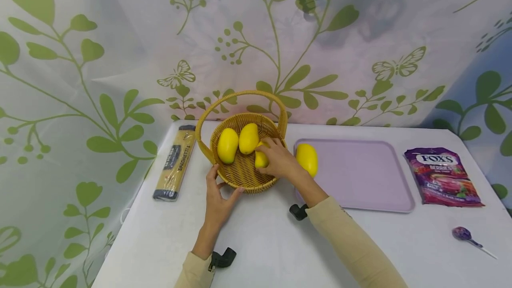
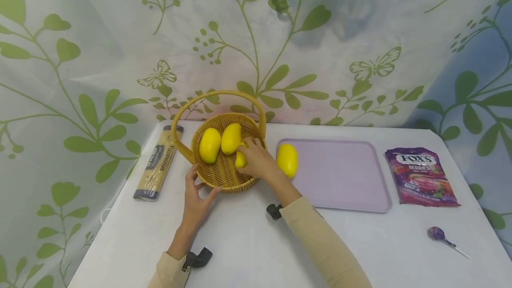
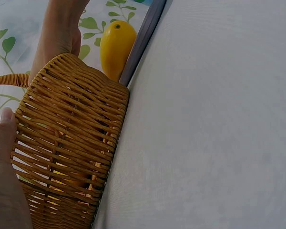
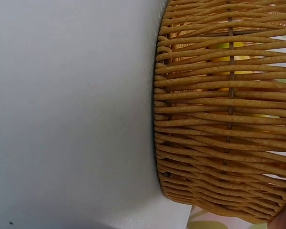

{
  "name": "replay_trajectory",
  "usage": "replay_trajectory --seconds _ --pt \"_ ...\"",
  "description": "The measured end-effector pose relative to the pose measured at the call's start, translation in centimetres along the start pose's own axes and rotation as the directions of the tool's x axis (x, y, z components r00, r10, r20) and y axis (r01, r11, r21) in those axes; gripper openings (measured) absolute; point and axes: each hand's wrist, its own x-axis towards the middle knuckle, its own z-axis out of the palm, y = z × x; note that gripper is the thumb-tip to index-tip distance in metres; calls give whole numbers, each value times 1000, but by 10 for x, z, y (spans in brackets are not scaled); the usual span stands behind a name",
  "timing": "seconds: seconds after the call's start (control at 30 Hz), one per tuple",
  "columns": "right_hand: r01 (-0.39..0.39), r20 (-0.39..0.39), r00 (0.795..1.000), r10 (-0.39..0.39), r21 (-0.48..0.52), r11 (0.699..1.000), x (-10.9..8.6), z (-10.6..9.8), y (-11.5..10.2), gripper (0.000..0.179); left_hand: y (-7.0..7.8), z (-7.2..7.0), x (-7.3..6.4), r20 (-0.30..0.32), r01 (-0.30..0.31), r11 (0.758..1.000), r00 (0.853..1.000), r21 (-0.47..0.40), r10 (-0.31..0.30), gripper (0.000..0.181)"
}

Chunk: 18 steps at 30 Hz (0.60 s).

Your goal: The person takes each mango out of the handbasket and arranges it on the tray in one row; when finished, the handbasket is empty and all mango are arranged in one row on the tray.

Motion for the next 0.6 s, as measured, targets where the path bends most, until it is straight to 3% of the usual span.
replay_trajectory --seconds 0.33,0.6 --pt "40 -60 997 -37 36 999 -5 -4 0 54 0 0 0 1 -3 1000 1000 -21 3 95" --pt "152 -166 975 -146 23 988 -24 -17 -8 53 -1 -1 -1 5 6 1000 1000 -17 -6 95"
